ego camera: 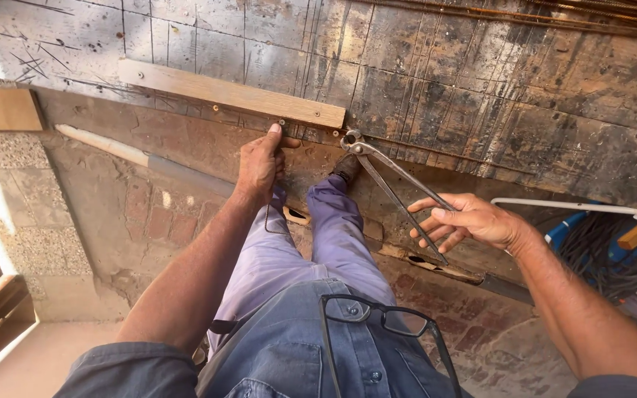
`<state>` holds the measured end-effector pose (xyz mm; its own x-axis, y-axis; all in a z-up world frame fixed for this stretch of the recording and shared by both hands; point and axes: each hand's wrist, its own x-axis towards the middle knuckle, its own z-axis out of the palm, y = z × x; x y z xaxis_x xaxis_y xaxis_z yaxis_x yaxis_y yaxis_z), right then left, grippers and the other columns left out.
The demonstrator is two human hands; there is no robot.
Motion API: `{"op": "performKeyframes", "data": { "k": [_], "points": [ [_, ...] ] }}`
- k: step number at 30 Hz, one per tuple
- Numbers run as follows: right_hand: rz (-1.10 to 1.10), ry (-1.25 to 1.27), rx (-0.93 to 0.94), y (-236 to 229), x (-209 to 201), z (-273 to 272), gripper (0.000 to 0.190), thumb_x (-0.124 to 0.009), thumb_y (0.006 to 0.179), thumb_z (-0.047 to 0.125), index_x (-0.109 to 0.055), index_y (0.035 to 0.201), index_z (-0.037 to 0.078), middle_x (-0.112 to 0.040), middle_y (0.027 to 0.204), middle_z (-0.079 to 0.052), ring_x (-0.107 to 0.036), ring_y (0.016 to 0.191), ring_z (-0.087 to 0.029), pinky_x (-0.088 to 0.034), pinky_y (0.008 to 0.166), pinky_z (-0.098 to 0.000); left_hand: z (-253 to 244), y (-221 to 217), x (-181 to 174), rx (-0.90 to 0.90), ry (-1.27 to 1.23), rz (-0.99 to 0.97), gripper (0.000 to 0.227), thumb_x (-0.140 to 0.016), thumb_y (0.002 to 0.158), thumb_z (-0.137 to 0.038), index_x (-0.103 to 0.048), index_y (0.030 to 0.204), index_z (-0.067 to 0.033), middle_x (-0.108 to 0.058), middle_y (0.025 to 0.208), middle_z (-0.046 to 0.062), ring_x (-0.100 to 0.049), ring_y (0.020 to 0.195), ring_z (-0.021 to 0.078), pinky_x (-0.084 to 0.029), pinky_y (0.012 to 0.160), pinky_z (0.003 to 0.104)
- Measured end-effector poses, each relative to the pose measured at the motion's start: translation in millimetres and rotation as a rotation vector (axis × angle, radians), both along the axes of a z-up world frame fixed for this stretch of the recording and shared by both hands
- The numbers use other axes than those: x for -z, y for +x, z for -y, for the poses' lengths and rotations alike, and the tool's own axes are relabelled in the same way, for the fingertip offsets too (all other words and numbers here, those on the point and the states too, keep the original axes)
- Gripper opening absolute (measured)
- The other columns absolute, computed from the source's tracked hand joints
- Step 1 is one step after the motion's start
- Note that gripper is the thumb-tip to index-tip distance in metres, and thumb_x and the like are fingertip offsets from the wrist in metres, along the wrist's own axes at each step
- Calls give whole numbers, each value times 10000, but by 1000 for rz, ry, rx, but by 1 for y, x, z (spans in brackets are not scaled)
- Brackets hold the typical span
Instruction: The person bends thin metal rods into rectangular shapes using a wooden jig and a metal bending tool. They repeatedly pick up rods, position them against the jig, and use the tool to bend the ends, then place the finished pieces on a pile.
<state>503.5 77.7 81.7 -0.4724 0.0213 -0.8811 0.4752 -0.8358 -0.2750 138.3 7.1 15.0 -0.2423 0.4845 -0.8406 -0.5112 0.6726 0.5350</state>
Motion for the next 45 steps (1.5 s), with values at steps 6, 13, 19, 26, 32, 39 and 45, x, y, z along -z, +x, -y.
{"op": "performKeyframes", "data": {
  "k": [6, 13, 19, 26, 32, 39, 45],
  "points": [
    [-134, -80, -14, 15, 23, -17, 480, -531, 949, 229, -555, 1375, 10, -717, 1107, -420, -759, 937, -455, -658, 678, -453, -1, 3, -3, 1, -4, -18, 457, -568, 995, -414, -758, 913, -6, -281, 495, -42, -300, 412, 47, -314, 390, 198],
    [-150, -126, -91, 25, 41, -27, 563, -519, 951, 331, -514, 1383, -31, -756, 983, -373, -782, 851, -395, -652, 699, -438, -3, 3, 1, -3, -3, -25, 457, -569, 988, -413, -756, 898, -6, -288, 494, -39, -316, 403, 43, -319, 384, 194],
    [-102, -244, -140, 25, 52, -26, 567, -493, 951, 375, -631, 1213, -108, -755, 949, -372, -775, 879, -435, -635, 773, -527, -1, 2, 5, -2, 24, -5, 465, -573, 996, -412, -751, 917, 10, -268, 481, -53, -292, 393, 37, -311, 380, 190],
    [-92, -298, -186, 23, 46, -37, 604, -487, 939, 394, -634, 1219, -120, -761, 951, -364, -775, 881, -436, -635, 771, -547, 1, 3, 12, 3, 33, -6, 474, -571, 999, -428, -750, 904, 0, -266, 478, -67, -285, 382, 26, -302, 367, 181],
    [30, -289, -203, 20, 46, -33, 562, -545, 944, 418, -689, 1052, -114, -729, 793, -306, -767, 737, -397, -641, 704, -531, -2, 5, 11, -6, 42, -11, 476, -568, 1005, -407, -747, 897, 20, -217, 464, -74, -265, 362, 27, -268, 360, 186],
    [32, -232, -223, 15, 54, -6, 311, -758, 838, 219, -696, 957, -62, -699, 709, -219, -753, 649, -326, -652, 669, -472, -4, 0, 3, 37, 22, 4, 471, -555, 1006, -409, -746, 903, 9, -244, 469, -78, -279, 385, 22, -288, 374, 187],
    [37, -212, -142, -1, 45, 30, 287, -786, 825, 178, -696, 973, -51, -699, 705, -197, -747, 641, -307, -656, 648, -452, -1, -6, 10, 67, 12, 61, 478, -542, 1009, -429, -746, 919, -6, -238, 496, -79, -274, 407, 23, -298, 391, 187]
  ]
}}
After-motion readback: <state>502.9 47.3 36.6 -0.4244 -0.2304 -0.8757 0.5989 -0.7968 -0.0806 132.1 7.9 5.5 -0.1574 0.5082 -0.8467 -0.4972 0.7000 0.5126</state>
